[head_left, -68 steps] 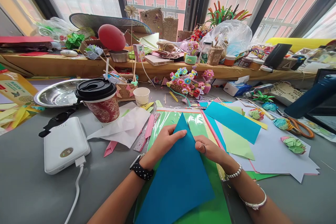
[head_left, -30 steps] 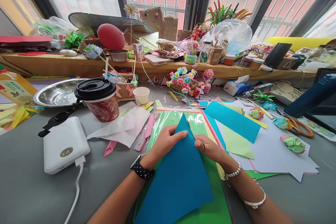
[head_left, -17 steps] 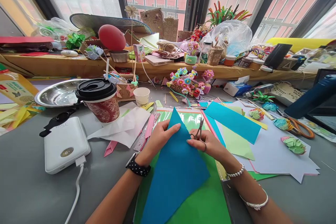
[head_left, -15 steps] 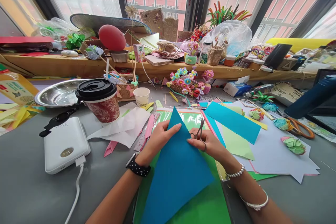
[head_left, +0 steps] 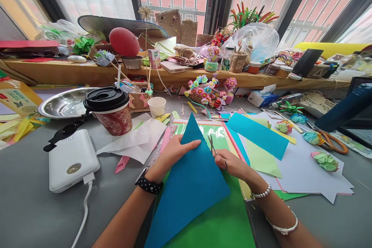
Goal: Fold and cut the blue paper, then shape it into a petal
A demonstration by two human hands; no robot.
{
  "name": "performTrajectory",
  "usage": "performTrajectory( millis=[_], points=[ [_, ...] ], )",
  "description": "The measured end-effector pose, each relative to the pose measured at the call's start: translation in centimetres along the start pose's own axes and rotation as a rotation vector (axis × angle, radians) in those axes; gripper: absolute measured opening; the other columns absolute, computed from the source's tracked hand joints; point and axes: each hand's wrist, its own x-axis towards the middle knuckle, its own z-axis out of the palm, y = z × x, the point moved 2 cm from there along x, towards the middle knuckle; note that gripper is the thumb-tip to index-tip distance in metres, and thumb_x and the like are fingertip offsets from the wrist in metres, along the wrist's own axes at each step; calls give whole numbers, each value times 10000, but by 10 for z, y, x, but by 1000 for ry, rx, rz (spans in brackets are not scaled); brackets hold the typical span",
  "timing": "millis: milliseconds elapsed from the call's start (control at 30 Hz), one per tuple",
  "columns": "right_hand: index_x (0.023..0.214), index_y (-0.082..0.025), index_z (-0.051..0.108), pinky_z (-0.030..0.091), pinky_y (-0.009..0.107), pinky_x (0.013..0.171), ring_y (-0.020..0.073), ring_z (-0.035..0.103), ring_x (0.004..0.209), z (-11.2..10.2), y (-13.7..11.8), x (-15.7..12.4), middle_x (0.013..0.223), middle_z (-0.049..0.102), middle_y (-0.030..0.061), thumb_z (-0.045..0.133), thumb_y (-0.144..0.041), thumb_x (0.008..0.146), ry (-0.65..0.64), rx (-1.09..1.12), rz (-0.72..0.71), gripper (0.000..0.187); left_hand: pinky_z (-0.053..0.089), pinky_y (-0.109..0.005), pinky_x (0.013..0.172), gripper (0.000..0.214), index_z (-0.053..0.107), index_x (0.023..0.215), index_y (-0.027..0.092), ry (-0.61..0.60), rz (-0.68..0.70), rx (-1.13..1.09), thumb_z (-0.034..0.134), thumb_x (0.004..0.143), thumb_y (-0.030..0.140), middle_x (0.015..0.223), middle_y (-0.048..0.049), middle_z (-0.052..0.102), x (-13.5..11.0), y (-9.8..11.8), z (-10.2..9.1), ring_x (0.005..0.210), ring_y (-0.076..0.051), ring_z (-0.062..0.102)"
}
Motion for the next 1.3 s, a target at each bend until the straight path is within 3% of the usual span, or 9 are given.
performTrajectory(
  millis=[200, 633, 1300],
  points=[
    [556, -191, 256, 173, 235, 436, 83, 227, 512, 1, -2, -1, 571, 263, -40, 260, -795, 624, -92, -75, 30, 608, 502, -322, 638, 411, 625, 872, 125, -57, -30, -59, 646, 623, 452, 833, -93, 681, -1, 1, -1, 768, -263, 635],
    [528, -184, 257, 161, 238, 438, 73, 210, 494, 0, -2, -2, 541, 242, -51, 267, -789, 630, -160, -108, 29, 613, 503, -310, 606, 390, 631, 827, 135, -71, -20, 5, 632, 625, 468, 790, -78, 684, -1, -1, -3, 728, -251, 636],
    [513, -192, 211, 131, 246, 439, 73, 168, 493, 0, -1, -2, 528, 196, -57, 280, -786, 631, -116, -117, 50, 609, 487, -298, 565, 379, 636, 781, 128, -43, -5, 65, 619, 630, 475, 742, -79, 671, -1, 0, -3, 692, -242, 626]
  ],
)
